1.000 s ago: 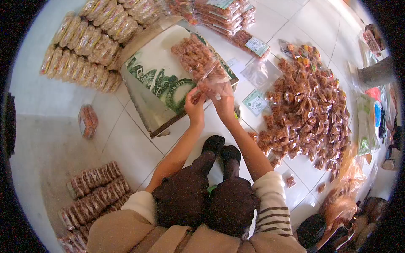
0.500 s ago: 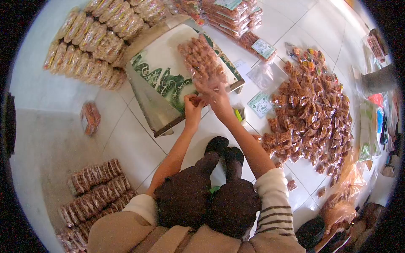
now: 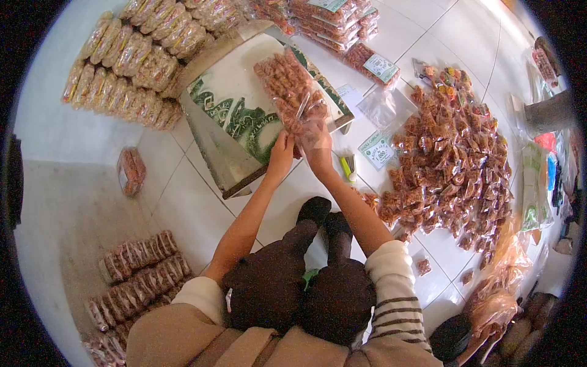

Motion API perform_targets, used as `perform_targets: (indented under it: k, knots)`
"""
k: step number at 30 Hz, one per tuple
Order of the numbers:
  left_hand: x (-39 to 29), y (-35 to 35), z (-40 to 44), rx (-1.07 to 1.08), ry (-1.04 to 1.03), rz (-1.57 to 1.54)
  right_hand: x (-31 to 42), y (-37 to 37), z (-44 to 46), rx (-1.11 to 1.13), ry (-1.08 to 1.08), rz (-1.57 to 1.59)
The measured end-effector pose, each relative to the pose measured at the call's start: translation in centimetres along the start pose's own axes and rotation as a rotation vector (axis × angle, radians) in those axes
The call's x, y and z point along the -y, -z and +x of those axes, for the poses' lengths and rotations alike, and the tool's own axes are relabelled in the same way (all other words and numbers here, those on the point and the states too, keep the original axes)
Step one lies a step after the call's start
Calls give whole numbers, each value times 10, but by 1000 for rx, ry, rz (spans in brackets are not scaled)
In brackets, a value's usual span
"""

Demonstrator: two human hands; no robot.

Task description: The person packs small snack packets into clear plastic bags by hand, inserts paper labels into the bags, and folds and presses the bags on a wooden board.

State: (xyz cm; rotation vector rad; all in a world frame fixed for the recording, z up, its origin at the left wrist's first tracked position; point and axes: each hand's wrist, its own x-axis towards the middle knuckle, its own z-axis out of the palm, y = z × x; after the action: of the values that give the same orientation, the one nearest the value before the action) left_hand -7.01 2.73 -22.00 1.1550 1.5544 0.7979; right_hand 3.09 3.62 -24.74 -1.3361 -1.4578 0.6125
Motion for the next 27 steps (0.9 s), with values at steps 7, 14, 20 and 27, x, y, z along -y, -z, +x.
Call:
perform_targets:
  k: [7, 14, 20, 27]
  knots:
    - [-6, -5, 5, -520, -694, 402, -6, 5, -14, -213, -453, 489]
    - [-5, 0, 15, -193, -546, 268, -59, -35, 6, -457, -607, 507]
    - [-20, 7, 40, -455, -745, 562, -18, -3, 18, -224, -797, 796]
    - [-38, 4, 94, -289, -797, 832, -33, -8, 33, -197, -665, 674]
